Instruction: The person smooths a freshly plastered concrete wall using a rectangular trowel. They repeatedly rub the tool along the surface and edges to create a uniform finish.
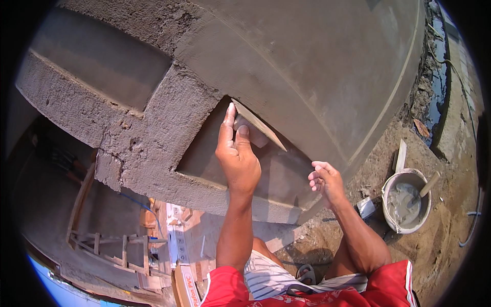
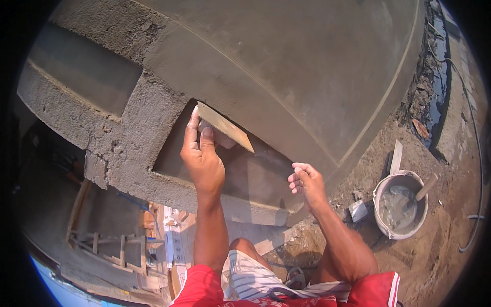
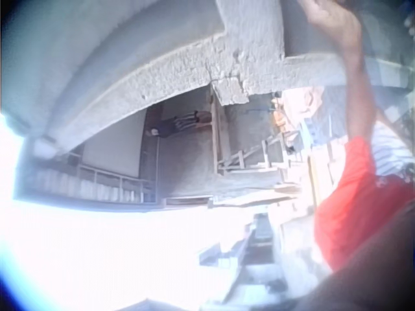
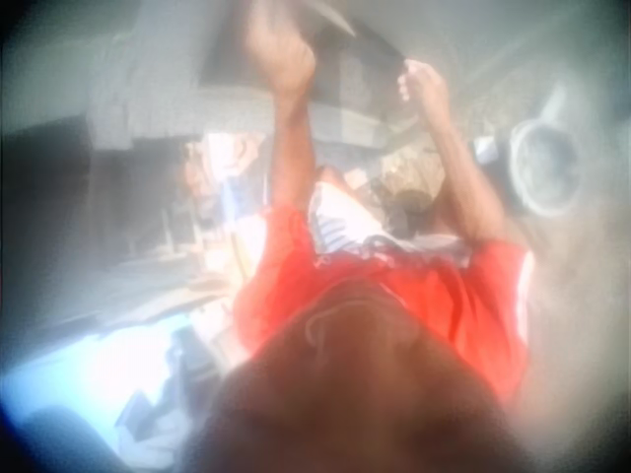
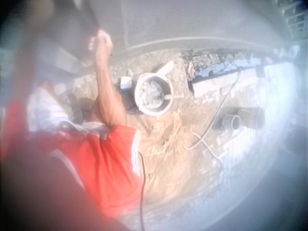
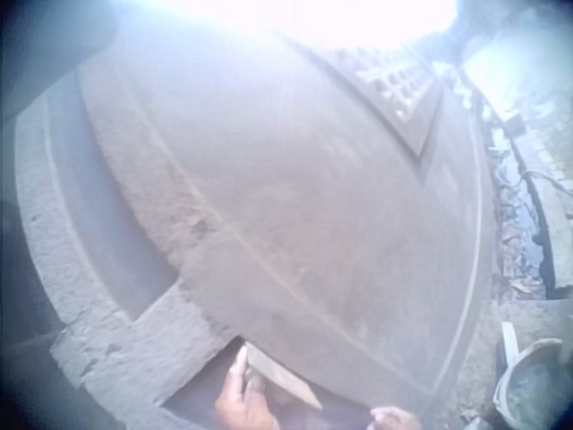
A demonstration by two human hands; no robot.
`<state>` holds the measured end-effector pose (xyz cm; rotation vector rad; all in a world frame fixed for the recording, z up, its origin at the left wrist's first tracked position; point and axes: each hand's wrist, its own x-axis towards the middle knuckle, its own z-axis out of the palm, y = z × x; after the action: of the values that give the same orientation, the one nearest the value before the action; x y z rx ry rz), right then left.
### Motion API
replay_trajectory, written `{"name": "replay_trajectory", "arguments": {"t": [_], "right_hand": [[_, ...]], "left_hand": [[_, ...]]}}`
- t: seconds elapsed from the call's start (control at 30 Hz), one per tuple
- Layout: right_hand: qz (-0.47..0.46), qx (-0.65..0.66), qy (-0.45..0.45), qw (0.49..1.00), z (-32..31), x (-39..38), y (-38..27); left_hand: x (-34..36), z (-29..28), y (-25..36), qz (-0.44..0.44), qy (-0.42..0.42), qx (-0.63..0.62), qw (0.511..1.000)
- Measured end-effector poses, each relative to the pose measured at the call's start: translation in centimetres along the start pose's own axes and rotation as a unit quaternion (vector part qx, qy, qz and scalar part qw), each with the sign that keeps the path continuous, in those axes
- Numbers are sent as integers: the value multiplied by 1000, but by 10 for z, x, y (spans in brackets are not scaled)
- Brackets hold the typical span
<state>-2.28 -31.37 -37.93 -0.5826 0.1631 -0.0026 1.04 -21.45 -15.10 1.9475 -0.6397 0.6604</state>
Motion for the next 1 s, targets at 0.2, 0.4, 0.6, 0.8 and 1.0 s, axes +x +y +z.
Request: {"name": "replay_trajectory", "arguments": {"t": [0.2, 0.4, 0.6, 0.8, 1.0], "right_hand": [[4, 8, 17, 1000, -4, 10, -2], [8, 20, 12, 1000, -7, 18, 5], [-2, 18, 17, 1000, -7, 16, 8], [-28, -1, -1, 1000, 8, -10, -7], [-54, -11, 2, 998, 9, -28, -23]], "left_hand": [[4, -8, 0, 35, 25, 64, 997], [12, -10, 5, -20, 10, 46, 999], [5, -8, -8, -22, -18, 53, 998], [-9, 0, -22, 14, -41, 49, 998], [-15, -13, -20, 31, -24, 10, 999]]}}
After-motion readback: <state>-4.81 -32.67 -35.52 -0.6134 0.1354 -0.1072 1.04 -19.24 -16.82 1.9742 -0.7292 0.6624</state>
